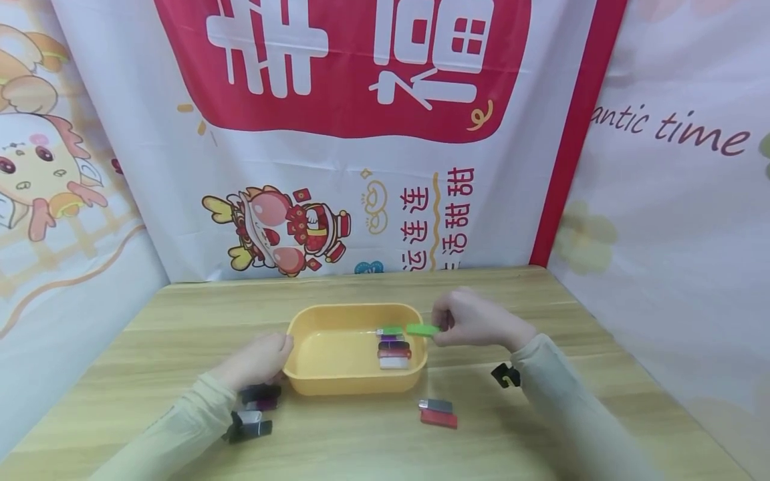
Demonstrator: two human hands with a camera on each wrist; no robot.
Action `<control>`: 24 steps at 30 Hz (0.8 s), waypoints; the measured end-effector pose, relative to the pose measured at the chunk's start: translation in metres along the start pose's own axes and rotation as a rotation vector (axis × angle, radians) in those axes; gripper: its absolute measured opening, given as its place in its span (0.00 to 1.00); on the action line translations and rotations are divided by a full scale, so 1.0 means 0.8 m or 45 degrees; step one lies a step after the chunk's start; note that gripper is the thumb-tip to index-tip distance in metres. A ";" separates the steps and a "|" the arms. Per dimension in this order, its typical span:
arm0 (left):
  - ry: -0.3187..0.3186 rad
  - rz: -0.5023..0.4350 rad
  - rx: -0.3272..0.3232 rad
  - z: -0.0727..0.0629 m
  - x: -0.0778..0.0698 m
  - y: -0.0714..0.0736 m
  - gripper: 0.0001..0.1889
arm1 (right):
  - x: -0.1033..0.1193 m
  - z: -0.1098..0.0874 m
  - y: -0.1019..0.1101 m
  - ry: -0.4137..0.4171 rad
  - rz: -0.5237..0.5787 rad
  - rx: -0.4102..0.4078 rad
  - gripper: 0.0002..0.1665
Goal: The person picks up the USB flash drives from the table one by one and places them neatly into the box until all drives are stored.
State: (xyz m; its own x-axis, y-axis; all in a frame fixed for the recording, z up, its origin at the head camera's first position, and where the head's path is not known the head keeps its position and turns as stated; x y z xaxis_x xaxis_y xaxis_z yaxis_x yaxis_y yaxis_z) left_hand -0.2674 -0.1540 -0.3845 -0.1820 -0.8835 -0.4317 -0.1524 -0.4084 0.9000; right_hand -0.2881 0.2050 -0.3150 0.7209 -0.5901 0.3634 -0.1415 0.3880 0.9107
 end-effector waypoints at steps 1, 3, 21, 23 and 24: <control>0.004 -0.004 0.003 0.000 0.000 0.000 0.24 | 0.004 0.005 -0.004 0.012 0.005 0.007 0.08; 0.005 -0.012 0.006 0.000 -0.001 0.001 0.24 | 0.010 0.013 -0.012 0.036 0.012 0.035 0.08; 0.010 0.000 0.014 0.002 -0.002 0.001 0.24 | 0.042 0.078 -0.073 0.081 -0.284 0.450 0.21; 0.002 0.000 0.009 0.002 -0.001 0.002 0.24 | 0.040 0.079 -0.076 0.053 -0.328 0.486 0.23; 0.003 -0.002 0.008 0.002 -0.001 0.001 0.24 | 0.038 0.080 -0.078 0.047 -0.347 0.499 0.23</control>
State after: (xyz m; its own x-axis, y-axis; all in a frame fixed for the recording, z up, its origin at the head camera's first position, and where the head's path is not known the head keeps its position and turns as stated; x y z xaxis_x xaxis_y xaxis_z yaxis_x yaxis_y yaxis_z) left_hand -0.2690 -0.1534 -0.3831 -0.1792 -0.8835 -0.4328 -0.1590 -0.4082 0.8990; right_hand -0.3004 0.1173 -0.3483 0.7901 -0.6047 0.1000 -0.1838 -0.0782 0.9798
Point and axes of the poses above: each hand's wrist, its own z-axis towards the middle knuckle, its own y-axis out of the back of the hand, x = y × z, the point moved 3 cm from there along z, towards the middle knuckle, and after that the axes turned 1 degree about z, right-handed, at the moved point
